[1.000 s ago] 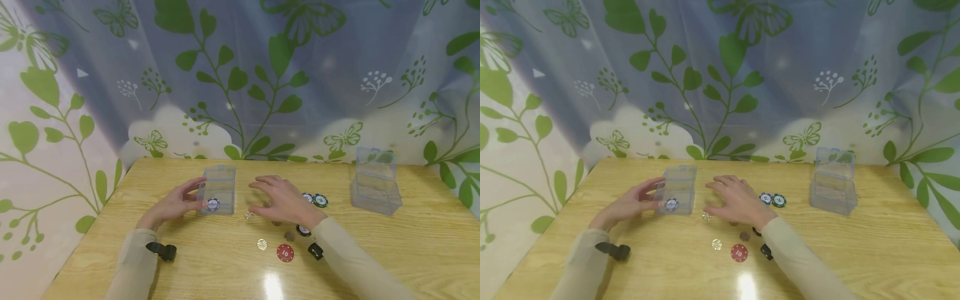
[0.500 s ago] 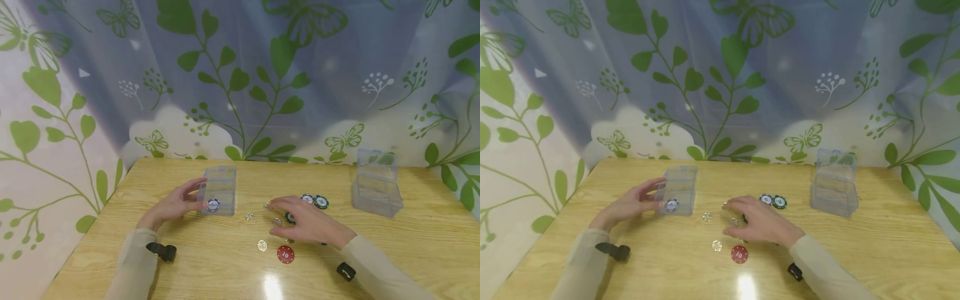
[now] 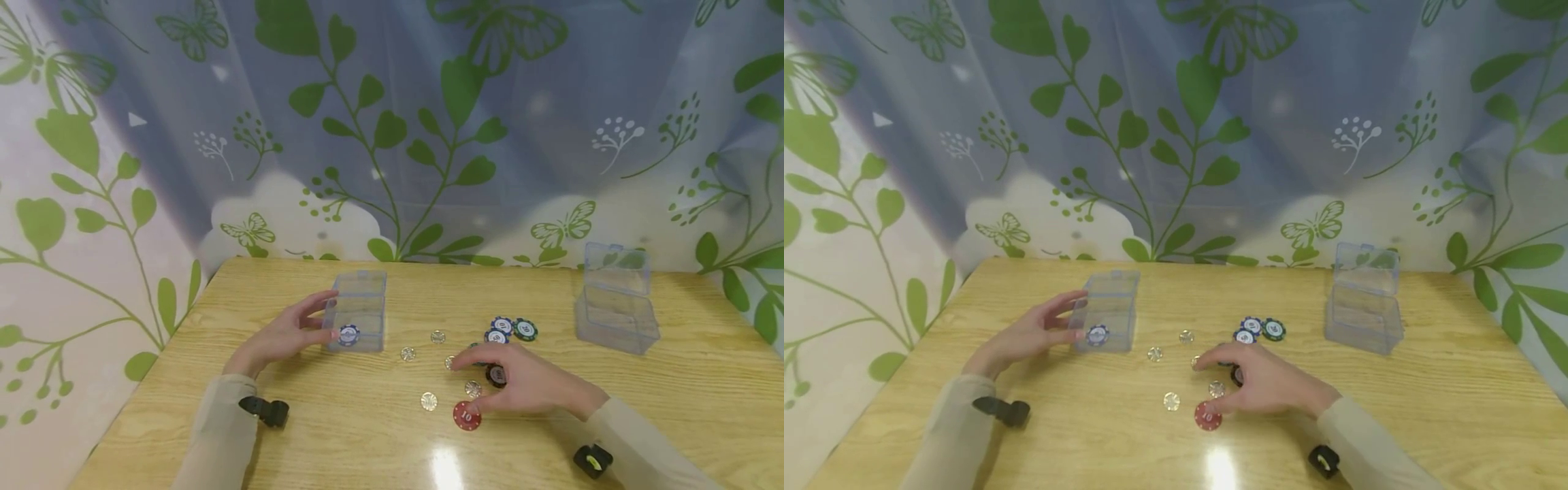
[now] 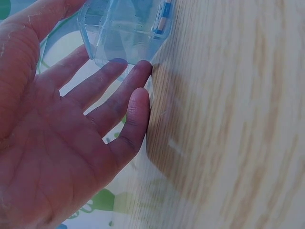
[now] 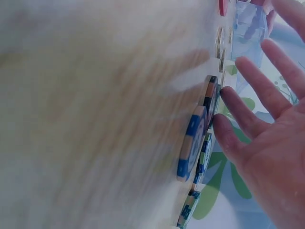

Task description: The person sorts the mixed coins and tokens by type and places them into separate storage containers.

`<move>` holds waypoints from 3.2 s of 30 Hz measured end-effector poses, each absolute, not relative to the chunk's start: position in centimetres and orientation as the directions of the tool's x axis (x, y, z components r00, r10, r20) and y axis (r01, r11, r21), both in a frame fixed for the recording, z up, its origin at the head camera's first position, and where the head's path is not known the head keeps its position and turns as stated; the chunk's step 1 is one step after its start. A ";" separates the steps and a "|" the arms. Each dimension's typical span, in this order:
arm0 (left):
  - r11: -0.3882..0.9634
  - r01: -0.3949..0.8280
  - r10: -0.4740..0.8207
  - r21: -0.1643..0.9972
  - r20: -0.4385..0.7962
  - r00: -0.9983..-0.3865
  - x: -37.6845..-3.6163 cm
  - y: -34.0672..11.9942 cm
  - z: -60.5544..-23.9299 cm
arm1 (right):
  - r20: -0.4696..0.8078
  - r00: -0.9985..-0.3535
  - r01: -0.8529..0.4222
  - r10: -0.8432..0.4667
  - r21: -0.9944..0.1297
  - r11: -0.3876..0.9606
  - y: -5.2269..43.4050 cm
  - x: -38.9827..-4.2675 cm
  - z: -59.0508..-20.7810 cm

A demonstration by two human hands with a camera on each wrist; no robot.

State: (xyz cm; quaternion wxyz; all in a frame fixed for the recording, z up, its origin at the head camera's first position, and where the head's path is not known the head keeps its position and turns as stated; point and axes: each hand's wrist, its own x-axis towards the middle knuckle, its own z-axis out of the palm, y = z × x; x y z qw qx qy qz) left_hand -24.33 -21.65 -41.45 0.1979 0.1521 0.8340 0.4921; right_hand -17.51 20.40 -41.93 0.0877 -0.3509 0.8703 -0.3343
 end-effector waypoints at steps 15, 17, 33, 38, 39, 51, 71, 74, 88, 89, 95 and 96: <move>0.470 0.040 0.436 0.882 -0.193 -0.879 -24.4 -21.6 -41.6 | 0.046 -0.678 -0.626 -0.734 -0.559 0.543 20.2 -17.1 -42.6; 0.468 0.039 0.437 0.883 -0.193 -0.878 -24.5 -21.6 -41.6 | 0.042 -0.680 -0.628 -0.732 -0.549 0.552 20.1 -17.0 -42.6; 0.464 0.025 0.430 0.885 -0.200 -0.880 -24.3 -21.6 -41.6 | 0.001 -0.698 -0.611 -0.717 -0.524 0.594 19.2 -17.0 -41.9; 0.459 0.023 0.434 0.888 -0.202 -0.878 -24.3 -21.5 -41.5 | -0.031 -0.701 -0.589 -0.712 -0.538 0.603 18.9 -17.1 -41.5; 0.456 0.023 0.435 0.890 -0.200 -0.878 -24.3 -21.5 -41.5 | -0.034 -0.700 -0.587 -0.714 -0.543 0.601 18.8 -17.1 -41.5; 0.446 0.029 0.446 0.895 -0.194 -0.874 -24.4 -21.6 -41.7 | 0.022 -0.716 -0.611 -0.697 -0.502 0.612 18.9 -17.2 -41.6; 0.445 0.023 0.443 0.895 -0.197 -0.875 -24.5 -21.7 -41.8 | -0.069 -0.731 -0.425 -0.679 -0.732 0.532 19.2 -17.6 -41.9; 0.436 0.024 0.448 0.900 -0.194 -0.872 -24.5 -21.7 -41.8 | -0.071 -0.738 -0.385 -0.671 -0.773 0.505 19.5 -17.9 -41.9; 0.423 0.027 0.462 0.906 -0.190 -0.866 -24.4 -21.7 -41.6 | 0.030 -0.791 -0.276 -0.611 -0.908 0.314 20.2 -19.4 -42.0; 0.423 0.027 0.462 0.906 -0.190 -0.866 -24.4 -21.7 -41.6 | 0.032 -0.798 -0.273 -0.602 -0.910 0.313 20.2 -19.4 -42.0; 0.418 0.025 0.465 0.908 -0.190 -0.865 -24.4 -21.8 -41.7 | 0.016 -0.838 -0.224 -0.545 -0.921 0.318 20.0 -19.7 -41.7; 0.418 0.025 0.465 0.908 -0.190 -0.865 -24.4 -21.8 -41.7 | 0.009 -0.844 -0.213 -0.536 -0.923 0.320 19.9 -19.7 -41.6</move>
